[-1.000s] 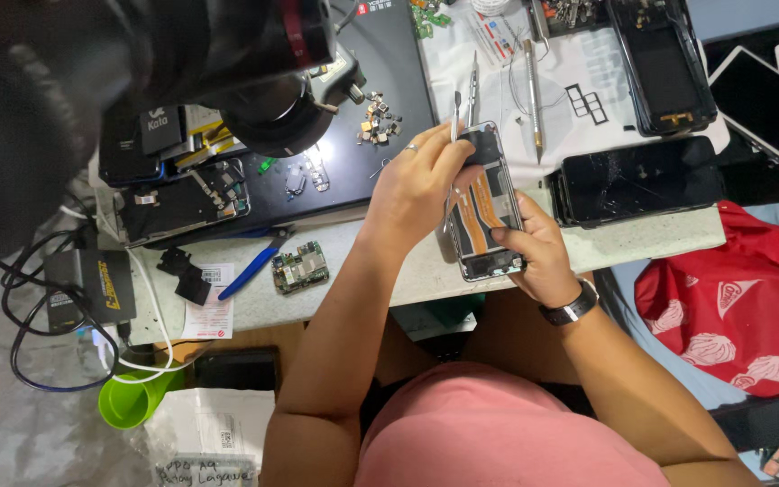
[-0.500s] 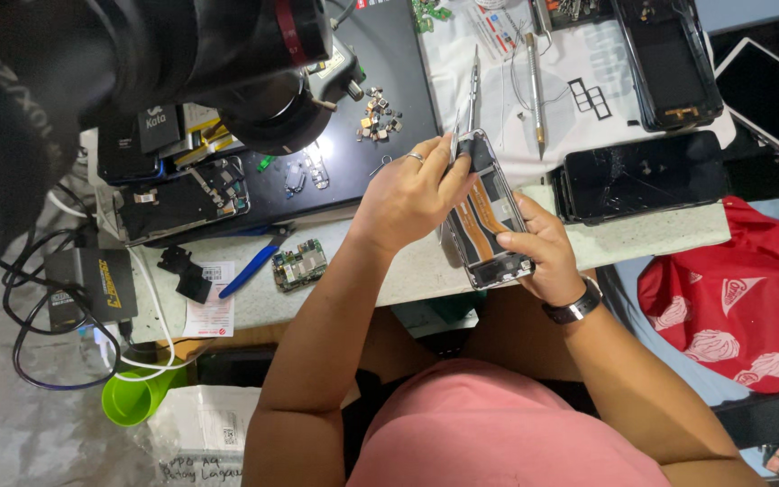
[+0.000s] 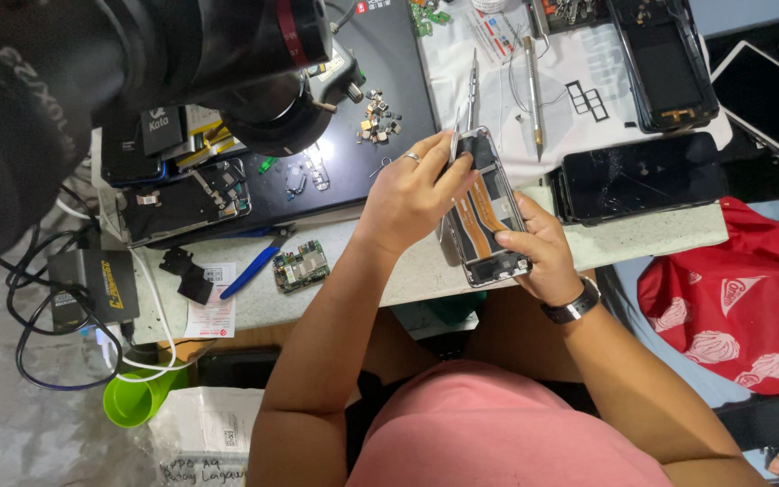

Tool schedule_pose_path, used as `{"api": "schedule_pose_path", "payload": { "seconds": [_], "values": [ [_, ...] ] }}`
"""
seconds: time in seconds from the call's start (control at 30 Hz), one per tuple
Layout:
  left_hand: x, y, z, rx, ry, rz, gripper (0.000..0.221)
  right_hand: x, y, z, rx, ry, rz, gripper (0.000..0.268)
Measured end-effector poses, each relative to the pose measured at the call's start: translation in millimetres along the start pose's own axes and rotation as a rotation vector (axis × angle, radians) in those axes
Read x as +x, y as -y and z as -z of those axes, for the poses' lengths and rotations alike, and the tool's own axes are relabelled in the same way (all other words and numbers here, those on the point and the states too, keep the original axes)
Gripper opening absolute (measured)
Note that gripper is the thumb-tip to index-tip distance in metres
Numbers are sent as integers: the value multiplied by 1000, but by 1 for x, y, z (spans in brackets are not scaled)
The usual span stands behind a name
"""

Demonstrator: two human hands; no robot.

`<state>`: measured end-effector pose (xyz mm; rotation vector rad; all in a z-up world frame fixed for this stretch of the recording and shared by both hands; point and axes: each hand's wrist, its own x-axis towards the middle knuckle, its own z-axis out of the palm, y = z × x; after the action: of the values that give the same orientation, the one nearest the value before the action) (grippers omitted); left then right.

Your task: The person uses a metal spudger to pry and separate the screen assembly from the frame of a disassembled smartphone. They carefully work along the edges to release the adhesive and lift the display, revealing the internal components.

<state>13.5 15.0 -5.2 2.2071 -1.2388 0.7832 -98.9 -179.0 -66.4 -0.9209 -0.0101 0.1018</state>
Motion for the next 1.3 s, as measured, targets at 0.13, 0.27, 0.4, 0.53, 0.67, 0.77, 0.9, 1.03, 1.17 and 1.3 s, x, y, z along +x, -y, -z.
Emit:
{"api": "schedule_pose_path", "payload": {
  "seconds": [0.13,0.27,0.4,0.53,0.67,0.77,0.9,1.03,1.17,1.3],
  "values": [
    [4,-3,2,-79,-52,53,23,-1,-1,0,2,-17,5,61],
    [5,-5,5,-126,-70,96,25,-1,-2,1,-6,-18,6,61],
    [6,-8,6,-161,-102,110,25,-2,-4,2,-78,-2,30,61],
    [7,-12,6,-193,-176,118,27,-6,1,-3,60,27,-30,64],
    [15,-22,-1,-260,-247,150,27,-11,17,-14,350,92,-126,60],
    [12,-32,-3,-283,-285,221,28,-13,23,-24,313,152,-84,55],
    [4,-43,-10,-448,-293,344,25,-11,25,-31,125,36,22,48],
    [-9,-48,-15,-717,-257,445,24,-12,26,-33,-583,-174,150,59],
    [-16,-49,-25,-751,-305,470,20,-11,22,-32,-686,-190,190,63],
    [-20,-49,-29,-755,-311,490,18,-11,18,-30,-663,-183,204,64]
  ]
}}
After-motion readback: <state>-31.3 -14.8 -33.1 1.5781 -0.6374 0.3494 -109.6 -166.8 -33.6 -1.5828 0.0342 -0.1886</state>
